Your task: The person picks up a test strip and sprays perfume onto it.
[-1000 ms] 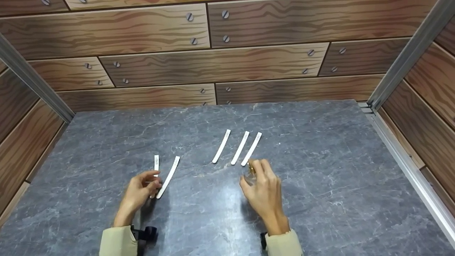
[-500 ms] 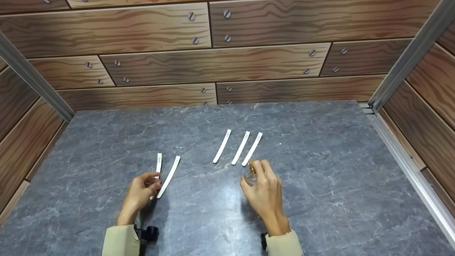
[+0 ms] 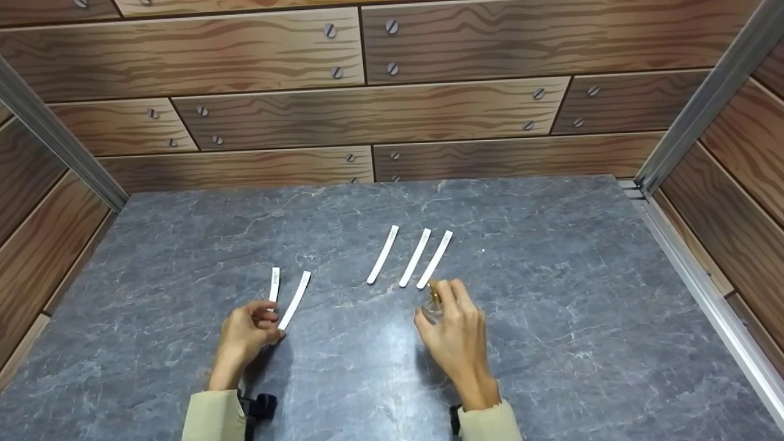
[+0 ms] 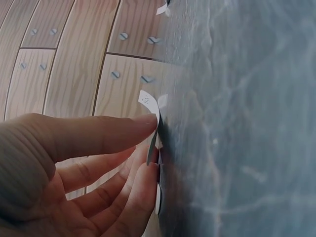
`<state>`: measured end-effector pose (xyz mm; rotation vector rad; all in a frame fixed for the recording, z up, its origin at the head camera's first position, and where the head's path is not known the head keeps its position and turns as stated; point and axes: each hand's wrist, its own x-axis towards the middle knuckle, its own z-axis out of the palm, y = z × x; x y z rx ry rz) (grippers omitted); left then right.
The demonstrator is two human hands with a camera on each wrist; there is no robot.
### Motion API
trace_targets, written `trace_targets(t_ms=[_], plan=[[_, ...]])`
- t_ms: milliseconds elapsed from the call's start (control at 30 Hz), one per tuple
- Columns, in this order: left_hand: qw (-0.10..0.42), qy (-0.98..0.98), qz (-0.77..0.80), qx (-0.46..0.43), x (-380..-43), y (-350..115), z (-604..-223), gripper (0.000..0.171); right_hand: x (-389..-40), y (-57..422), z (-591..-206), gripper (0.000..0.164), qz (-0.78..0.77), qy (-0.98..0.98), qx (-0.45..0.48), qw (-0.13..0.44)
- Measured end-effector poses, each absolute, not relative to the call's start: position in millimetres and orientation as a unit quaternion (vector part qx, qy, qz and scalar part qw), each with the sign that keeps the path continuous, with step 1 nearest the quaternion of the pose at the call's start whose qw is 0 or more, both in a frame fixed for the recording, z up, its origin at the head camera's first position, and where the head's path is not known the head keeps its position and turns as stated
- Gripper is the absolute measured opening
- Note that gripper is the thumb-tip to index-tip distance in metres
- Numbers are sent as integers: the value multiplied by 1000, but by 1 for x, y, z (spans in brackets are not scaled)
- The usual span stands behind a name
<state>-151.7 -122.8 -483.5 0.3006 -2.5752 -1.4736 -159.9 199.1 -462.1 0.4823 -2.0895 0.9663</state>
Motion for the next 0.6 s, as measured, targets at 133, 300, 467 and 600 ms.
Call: trace_targets(t_ms=[133,300,467,600], plan=[[80,-868,-479,102,-152,-122,-484,45,-159,199,-463,44,382,-819,190,384],[83,-873,-469,103,-151,-121,-483,42,-159,200,-462,44,382,-821,187,382],[97,-879,-457,96,-150,-119,-483,36,-158,200,-462,44,373,-829,177,378],[112,-887,-439,86,-150,-117,-483,32,-158,201,-461,44,377,-830,174,373]])
